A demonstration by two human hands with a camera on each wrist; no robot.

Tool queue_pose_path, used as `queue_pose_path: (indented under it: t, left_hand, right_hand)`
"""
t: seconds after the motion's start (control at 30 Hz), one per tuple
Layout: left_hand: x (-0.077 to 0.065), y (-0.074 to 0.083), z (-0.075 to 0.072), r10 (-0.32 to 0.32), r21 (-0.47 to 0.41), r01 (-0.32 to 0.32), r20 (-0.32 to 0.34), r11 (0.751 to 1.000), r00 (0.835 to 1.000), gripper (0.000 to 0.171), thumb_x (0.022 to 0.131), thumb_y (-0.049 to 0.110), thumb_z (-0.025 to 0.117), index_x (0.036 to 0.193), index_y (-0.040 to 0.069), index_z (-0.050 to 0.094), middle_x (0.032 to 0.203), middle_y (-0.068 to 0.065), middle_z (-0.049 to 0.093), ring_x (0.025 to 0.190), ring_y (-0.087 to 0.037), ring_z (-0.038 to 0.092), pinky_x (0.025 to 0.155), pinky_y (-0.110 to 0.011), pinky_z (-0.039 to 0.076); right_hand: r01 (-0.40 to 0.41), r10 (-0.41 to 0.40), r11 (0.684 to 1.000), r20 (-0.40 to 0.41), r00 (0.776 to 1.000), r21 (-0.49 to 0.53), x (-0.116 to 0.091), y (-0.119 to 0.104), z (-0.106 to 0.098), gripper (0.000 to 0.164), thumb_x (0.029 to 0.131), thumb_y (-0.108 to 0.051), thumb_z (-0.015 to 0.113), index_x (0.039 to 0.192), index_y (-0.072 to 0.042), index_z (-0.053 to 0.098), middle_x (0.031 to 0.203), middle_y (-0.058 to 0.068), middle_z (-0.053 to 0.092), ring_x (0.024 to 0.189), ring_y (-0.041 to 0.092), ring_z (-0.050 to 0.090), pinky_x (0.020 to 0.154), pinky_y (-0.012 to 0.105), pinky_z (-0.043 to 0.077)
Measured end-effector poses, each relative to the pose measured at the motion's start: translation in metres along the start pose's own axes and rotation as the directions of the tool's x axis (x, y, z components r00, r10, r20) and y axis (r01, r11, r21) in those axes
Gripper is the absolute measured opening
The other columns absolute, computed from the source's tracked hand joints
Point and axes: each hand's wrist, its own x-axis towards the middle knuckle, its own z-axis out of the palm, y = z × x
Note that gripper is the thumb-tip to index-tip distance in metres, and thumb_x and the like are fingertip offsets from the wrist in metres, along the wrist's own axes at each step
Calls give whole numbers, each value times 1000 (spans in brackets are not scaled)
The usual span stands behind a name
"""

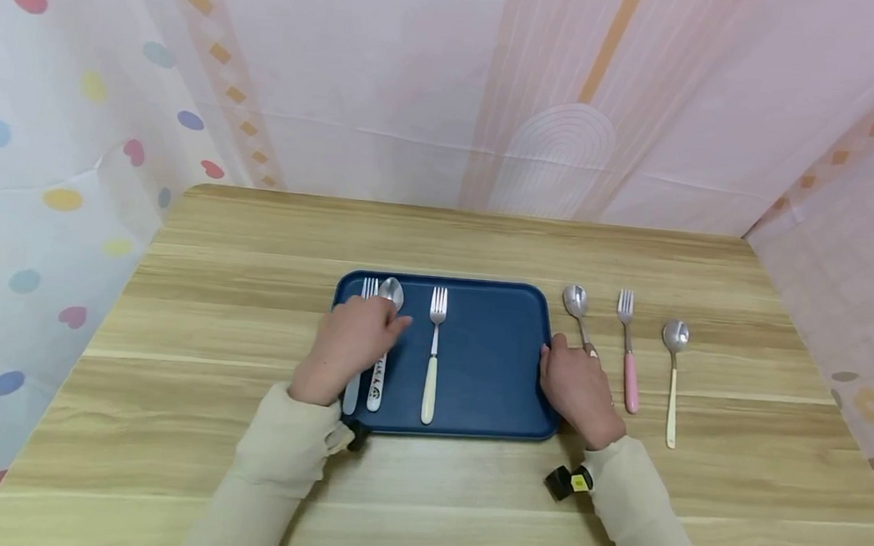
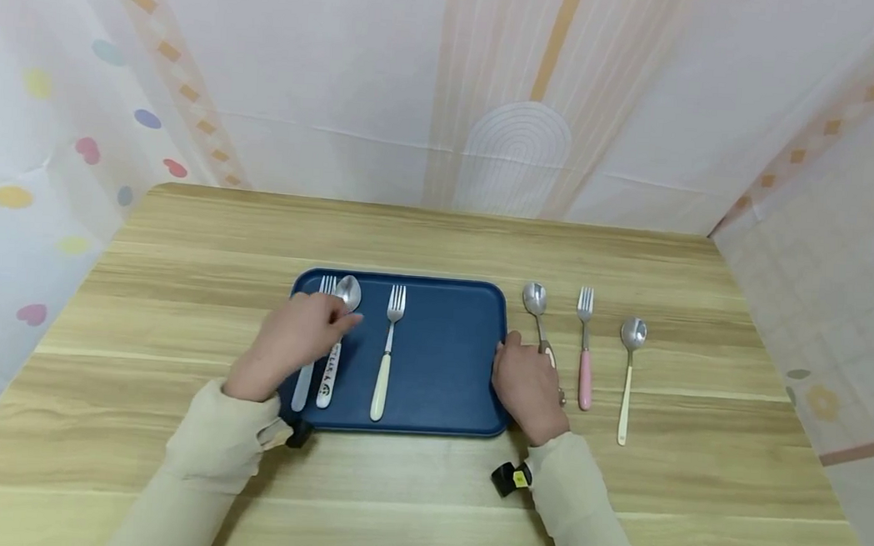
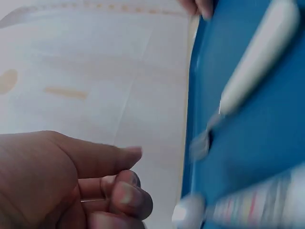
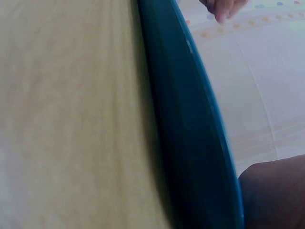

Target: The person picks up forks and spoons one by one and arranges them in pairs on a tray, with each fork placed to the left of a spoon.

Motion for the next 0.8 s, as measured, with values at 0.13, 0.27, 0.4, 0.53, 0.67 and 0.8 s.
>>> queue_pose_path:
  t: [0.13,0.27,0.4,0.53,0.67,0.8]
  left_hand:
    - [-4,-26,-10,-30,-15,29,-18,999,999,32,96,28,47,70,10,53,58,-4,47,50,-18,46,44,-29,35]
    - [-8,-47,-14,-96,-19,96,15,995,995,30,96,26,46,73,7,52,60,-6,47,53,-20,47,45,-31,36]
    - [-11,-59,-15,-138,8,137,57,990,989,28,95,27,47,77,6,56,62,-6,49,55,-22,48,46,-33,37]
    - [-10,-65,-11,-152,4,152,99,988,983,30,95,27,48,73,8,55,61,-6,47,55,-22,48,46,-32,36]
    - [-7,-73,-3,-137,-25,142,133,990,982,33,95,26,48,67,10,50,58,-4,44,54,-20,46,47,-30,34]
    - [-4,-80,3,-109,-54,118,142,992,984,36,95,25,47,62,10,47,55,-2,42,52,-18,45,48,-29,33]
  right_hand:
    - [1,-1,1000,-13,1000,-17,-3,5,-2,27,96,-19,42,85,4,53,55,14,48,47,28,48,40,42,44]
    - [8,-8,1000,-17,1000,-10,-5,8,-5,27,96,-18,43,84,4,52,55,14,48,48,28,47,41,43,44]
    - [-11,11,1000,10,1000,2,-6,8,-5,27,96,-19,42,87,4,53,58,15,51,52,29,49,45,44,45]
    - [-40,40,999,40,998,10,-6,7,-6,29,97,-21,42,89,4,53,62,17,53,54,30,50,47,45,46]
    - [-43,42,999,50,998,12,-5,7,-7,29,97,-21,42,90,5,53,64,18,53,55,31,50,48,45,46]
    - [-55,54,998,64,996,18,-3,8,-8,29,97,-22,41,92,5,53,66,19,54,57,31,50,48,44,46]
